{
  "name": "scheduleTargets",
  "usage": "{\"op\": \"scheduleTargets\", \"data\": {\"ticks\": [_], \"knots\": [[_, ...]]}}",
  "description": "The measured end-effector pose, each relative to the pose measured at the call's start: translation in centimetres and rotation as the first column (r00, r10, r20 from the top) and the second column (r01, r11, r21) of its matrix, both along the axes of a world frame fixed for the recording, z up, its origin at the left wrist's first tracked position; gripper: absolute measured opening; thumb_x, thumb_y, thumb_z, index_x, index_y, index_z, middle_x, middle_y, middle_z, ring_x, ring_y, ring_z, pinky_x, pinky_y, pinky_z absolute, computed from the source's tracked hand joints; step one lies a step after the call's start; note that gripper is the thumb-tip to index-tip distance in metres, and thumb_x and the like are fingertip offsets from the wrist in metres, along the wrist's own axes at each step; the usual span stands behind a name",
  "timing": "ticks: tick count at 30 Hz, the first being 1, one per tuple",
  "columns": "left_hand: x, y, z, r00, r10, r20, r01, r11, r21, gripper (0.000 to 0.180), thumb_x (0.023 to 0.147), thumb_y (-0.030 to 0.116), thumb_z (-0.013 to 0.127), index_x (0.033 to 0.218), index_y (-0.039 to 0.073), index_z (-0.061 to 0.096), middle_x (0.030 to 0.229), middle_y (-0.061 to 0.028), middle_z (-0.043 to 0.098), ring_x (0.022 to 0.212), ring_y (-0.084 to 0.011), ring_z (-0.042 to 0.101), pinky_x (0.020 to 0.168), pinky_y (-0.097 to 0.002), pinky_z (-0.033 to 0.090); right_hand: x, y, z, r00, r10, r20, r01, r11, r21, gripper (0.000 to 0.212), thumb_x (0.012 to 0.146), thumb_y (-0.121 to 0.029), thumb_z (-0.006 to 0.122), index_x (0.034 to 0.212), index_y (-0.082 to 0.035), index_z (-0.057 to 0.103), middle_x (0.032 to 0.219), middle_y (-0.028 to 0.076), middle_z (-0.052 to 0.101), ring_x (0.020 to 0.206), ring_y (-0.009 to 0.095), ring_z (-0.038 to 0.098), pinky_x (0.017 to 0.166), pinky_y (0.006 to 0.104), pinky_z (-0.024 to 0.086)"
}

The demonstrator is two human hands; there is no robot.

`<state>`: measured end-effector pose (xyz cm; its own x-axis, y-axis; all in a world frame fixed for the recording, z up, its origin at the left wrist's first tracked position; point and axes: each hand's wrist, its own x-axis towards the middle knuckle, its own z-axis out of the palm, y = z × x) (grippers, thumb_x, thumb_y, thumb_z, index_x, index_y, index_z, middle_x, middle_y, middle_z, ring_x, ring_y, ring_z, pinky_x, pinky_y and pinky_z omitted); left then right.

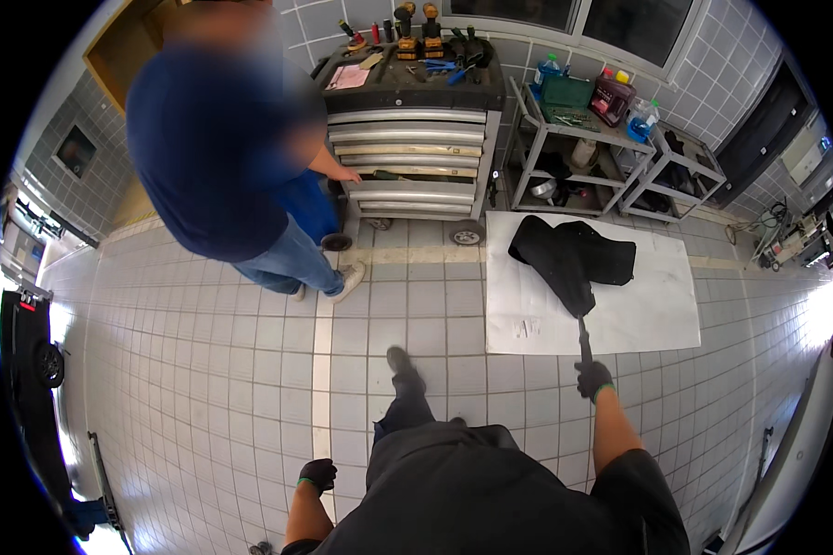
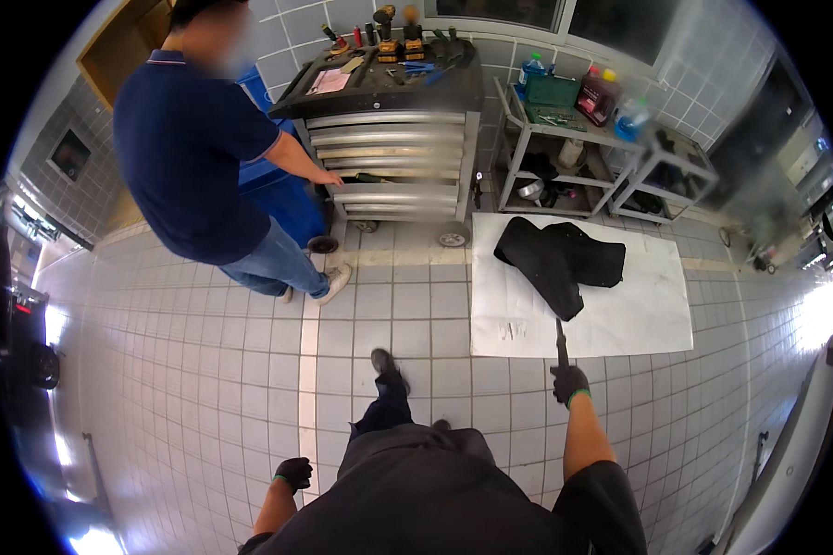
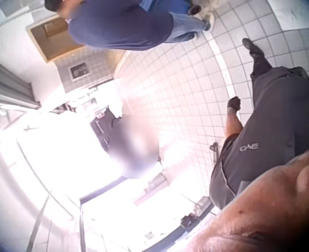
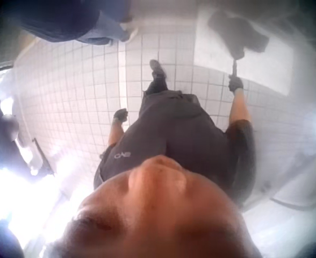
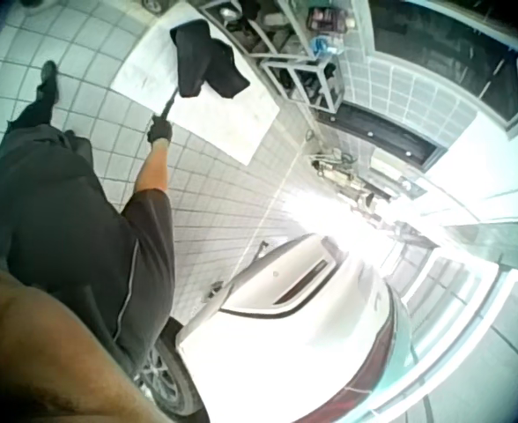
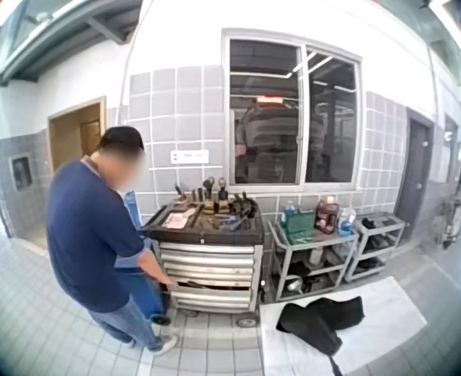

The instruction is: The person uses a flathead screwdriver to pry and remove a plastic trim piece from the wheel arch of a white car. The person repeatedly inserts the tool into the gap between the tire and the bodywork to loosen the trim, eventually pulling it away from the vehicle.

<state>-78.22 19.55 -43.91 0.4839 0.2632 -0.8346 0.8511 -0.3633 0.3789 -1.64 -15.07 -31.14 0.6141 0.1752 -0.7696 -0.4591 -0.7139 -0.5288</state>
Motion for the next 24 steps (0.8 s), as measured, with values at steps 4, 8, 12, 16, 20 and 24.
{"op": "scheduleTargets", "data": {"ticks": [4, 8, 12, 16, 20, 24], "knots": [[7.6, 7.0, 0.0, 0.444, 0.812, -0.379, -0.875, 0.302, -0.379, 0.013, 0.089, 0.016, 0.062, 0.102, 0.014, 0.064, 0.075, -0.0044, 0.061, 0.063, -0.0231, 0.057, 0.052, -0.0425, 0.047, 6.5, 10.3, 2.4, 0.999, -0.046, 0.023, 0.043, 0.99, 0.137, 0.021, 0.092, -0.026, 0.069, 0.092, -0.01, 0.056, 0.058, 0.0, 0.046, 0.041, 0.014, 0.043, 0.037, 0.0354, 0.036], [11.9, 15.2, -0.4, 0.799, 0.508, -0.323, -0.591, 0.763, -0.263, 0.028, 0.085, 0.024, 0.075, 0.108, 0.01, 0.068, 0.09, -0.0106, 0.069, 0.075, -0.0285, 0.068, 0.07, -0.0497, 0.061, 10.3, 19.7, 5.2, 0.654, 0.518, 0.552, -0.4, 0.855, -0.328, 0.054, 0.086, -0.045, 0.073, 0.118, -0.002, 0.061, 0.112, 0.027, 0.069, 0.11, 0.046, 0.063, 0.093, 0.0524, 0.051], [19.5, 29.8, 0.2, 0.757, -0.65, 0.066, 0.631, 0.754, 0.18, 0.044, 0.086, 0.022, 0.075, 0.127, 0.008, 0.066, 0.1, -0.0117, 0.075, 0.079, -0.026, 0.07, 0.074, -0.0436, 0.059, 13.6, 30.1, 12.2, 0.566, 0.481, 0.67, -0.41, 0.869, -0.278, 0.046, 0.089, -0.04, 0.071, 0.115, -0.002, 0.064, 0.109, 0.026, 0.069, 0.104, 0.046, 0.065, 0.089, 0.0516, 0.052], [36.9, 39.9, 11.6, 0.77, 0.618, 0.157, -0.609, 0.786, -0.107, 0.052, 0.085, 0.014, 0.07, 0.135, 0.004, 0.061, 0.087, -0.0089, 0.071, 0.075, -0.0167, 0.064, 0.072, -0.031, 0.055, 20.5, 41.7, 18.1, 0.451, 0.479, 0.753, -0.502, 0.834, -0.23, 0.05, 0.088, -0.045, 0.071, 0.117, -0.005, 0.062, 0.104, 0.024, 0.071, 0.1, 0.045, 0.067, 0.086, 0.0525, 0.052], [46.0, 44.0, 14.4, 0.683, 0.562, 0.466, -0.614, 0.788, -0.049, 0.056, 0.088, 0.007, 0.065, 0.142, -0.001, 0.054, 0.087, -0.0071, 0.069, 0.079, -0.0135, 0.061, 0.076, -0.0271, 0.05, 28.7, 53.5, 22.5, 0.303, 0.486, 0.819, -0.552, 0.791, -0.265, 0.051, 0.089, -0.042, 0.069, 0.127, -0.008, 0.059, 0.11, 0.023, 0.069, 0.104, 0.043, 0.066, 0.09, 0.0512, 0.052], [42.3, 41.9, 4.6, 0.85, -0.416, 0.323, 0.043, 0.666, 0.744, 0.054, 0.093, 0.021, 0.067, 0.141, -0.001, 0.054, 0.102, -0.0152, 0.073, 0.093, -0.0224, 0.07, 0.087, -0.0331, 0.054, 36.6, 66.4, 24.6, 0.171, 0.494, 0.852, -0.599, 0.739, -0.308, 0.06, 0.087, -0.045, 0.07, 0.134, -0.011, 0.057, 0.122, 0.021, 0.067, 0.113, 0.04, 0.064, 0.097, 0.0488, 0.051]]}}
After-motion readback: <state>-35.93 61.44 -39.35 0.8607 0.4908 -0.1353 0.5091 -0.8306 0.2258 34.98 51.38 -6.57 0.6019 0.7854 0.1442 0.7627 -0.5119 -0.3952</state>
